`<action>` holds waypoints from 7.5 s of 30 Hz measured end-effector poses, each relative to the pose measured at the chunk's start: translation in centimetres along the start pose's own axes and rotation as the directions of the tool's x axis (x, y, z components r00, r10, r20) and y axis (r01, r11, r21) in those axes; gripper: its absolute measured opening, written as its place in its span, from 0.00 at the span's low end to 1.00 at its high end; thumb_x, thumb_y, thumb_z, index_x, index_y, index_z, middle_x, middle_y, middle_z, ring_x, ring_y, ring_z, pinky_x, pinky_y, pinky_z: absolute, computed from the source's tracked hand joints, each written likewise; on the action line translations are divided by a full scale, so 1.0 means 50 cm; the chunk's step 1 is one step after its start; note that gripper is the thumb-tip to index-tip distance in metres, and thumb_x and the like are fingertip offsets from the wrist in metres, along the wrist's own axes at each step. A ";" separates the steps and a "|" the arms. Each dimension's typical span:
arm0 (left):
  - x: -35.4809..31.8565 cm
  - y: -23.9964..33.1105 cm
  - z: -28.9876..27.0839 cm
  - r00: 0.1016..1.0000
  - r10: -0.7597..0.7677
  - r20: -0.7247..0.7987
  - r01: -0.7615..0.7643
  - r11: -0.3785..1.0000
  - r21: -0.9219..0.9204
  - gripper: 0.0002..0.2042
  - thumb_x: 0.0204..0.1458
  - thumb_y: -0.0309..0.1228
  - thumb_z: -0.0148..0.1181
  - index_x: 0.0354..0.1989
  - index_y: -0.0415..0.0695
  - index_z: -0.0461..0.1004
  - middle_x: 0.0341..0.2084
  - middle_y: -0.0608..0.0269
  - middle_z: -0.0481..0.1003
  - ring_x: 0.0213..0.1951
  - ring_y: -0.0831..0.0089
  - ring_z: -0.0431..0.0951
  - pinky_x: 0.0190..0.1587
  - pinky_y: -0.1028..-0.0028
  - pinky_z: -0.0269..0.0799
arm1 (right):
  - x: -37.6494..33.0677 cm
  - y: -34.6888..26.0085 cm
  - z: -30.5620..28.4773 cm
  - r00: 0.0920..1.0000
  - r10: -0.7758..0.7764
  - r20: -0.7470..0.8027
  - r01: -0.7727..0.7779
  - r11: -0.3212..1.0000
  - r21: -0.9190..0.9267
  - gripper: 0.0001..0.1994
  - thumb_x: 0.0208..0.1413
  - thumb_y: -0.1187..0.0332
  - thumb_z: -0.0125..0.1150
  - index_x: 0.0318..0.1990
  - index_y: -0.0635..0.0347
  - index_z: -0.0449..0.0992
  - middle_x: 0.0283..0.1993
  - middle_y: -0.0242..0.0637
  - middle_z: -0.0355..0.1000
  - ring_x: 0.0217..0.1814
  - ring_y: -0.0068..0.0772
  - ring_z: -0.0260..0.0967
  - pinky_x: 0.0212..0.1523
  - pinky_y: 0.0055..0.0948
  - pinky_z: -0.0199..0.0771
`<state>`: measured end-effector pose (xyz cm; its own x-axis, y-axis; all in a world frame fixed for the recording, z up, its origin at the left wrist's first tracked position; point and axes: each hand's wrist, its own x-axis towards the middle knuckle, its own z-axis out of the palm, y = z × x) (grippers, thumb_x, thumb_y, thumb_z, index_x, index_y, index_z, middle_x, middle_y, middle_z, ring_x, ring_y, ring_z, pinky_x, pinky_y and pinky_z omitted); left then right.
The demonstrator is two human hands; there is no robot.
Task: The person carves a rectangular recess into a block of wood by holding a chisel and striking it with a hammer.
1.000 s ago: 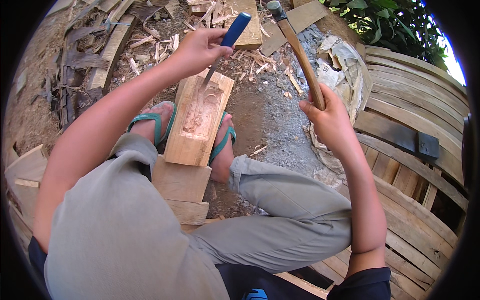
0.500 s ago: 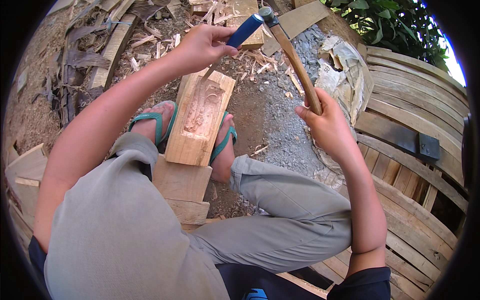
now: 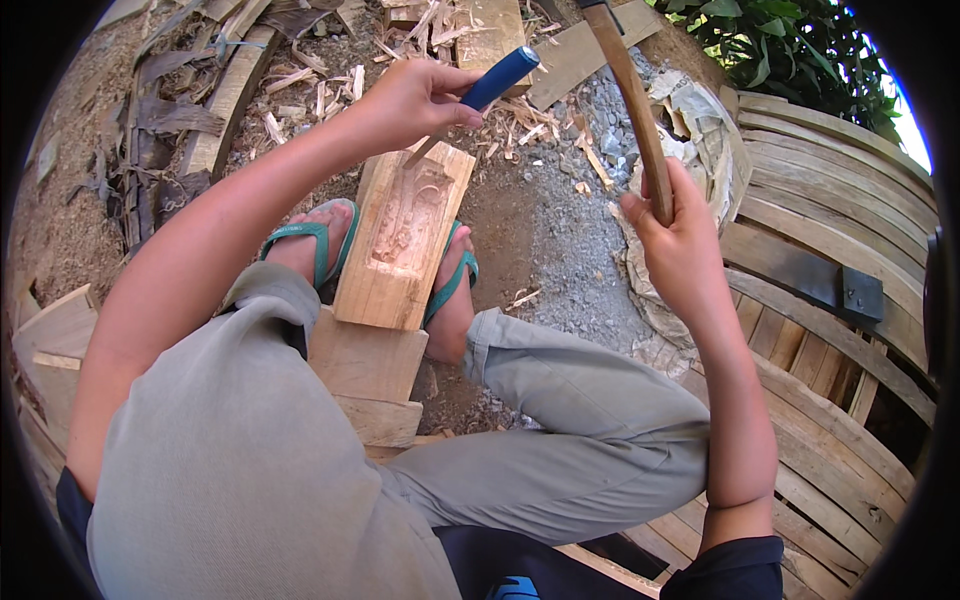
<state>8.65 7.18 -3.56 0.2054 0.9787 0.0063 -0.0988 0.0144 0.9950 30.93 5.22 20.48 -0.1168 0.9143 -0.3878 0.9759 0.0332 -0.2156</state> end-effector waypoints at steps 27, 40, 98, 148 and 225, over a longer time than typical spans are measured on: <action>0.005 -0.032 0.013 1.000 -0.011 -0.003 0.011 1.000 -0.008 0.24 0.55 0.25 0.69 0.62 0.39 0.74 0.43 0.57 0.84 0.45 0.75 0.83 0.51 0.71 0.78 | -0.004 0.000 0.012 0.998 0.013 0.064 -0.003 0.989 -0.148 0.12 0.63 0.69 0.64 0.46 0.63 0.68 0.30 0.36 0.61 0.33 0.28 0.59 0.38 0.30 0.65; -0.001 -0.045 0.015 0.998 -0.009 -0.060 0.013 0.998 0.069 0.22 0.54 0.26 0.70 0.58 0.40 0.77 0.38 0.58 0.84 0.40 0.76 0.83 0.46 0.71 0.77 | -0.009 0.012 0.032 0.999 0.011 0.042 -0.002 0.976 -0.217 0.11 0.62 0.70 0.64 0.46 0.63 0.69 0.30 0.35 0.62 0.32 0.28 0.59 0.35 0.32 0.64; -0.019 -0.002 0.000 0.999 -0.013 -0.052 0.019 0.991 0.134 0.21 0.56 0.24 0.67 0.60 0.44 0.77 0.35 0.60 0.84 0.38 0.79 0.84 0.41 0.73 0.78 | 0.006 -0.004 0.015 1.000 -0.002 0.022 0.003 0.998 -0.070 0.10 0.63 0.70 0.64 0.44 0.63 0.69 0.31 0.31 0.61 0.33 0.24 0.57 0.37 0.28 0.64; -0.024 -0.064 -0.016 0.993 -0.035 -0.111 0.028 0.997 -0.071 0.23 0.55 0.24 0.69 0.60 0.39 0.76 0.39 0.61 0.84 0.42 0.76 0.83 0.45 0.74 0.78 | -0.005 -0.018 0.044 1.000 -0.016 -0.016 0.015 0.996 -0.083 0.11 0.62 0.69 0.64 0.43 0.64 0.69 0.28 0.44 0.65 0.30 0.38 0.63 0.35 0.37 0.66; -0.113 0.049 0.028 0.978 0.179 0.104 -0.207 0.871 0.447 0.15 0.44 0.14 0.75 0.41 0.34 0.79 0.41 0.61 0.76 0.40 0.73 0.81 0.45 0.72 0.79 | 0.036 0.243 0.176 0.872 -0.398 -0.287 0.490 0.680 0.546 0.13 0.49 0.75 0.61 0.44 0.65 0.75 0.35 0.50 0.76 0.36 0.46 0.75 0.37 0.39 0.72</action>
<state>8.60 1.41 -1.03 0.2847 0.9387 0.1943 0.3065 -0.2812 0.9094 40.97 3.71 9.29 -0.4371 0.8994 0.0048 0.5054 0.2500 -0.8259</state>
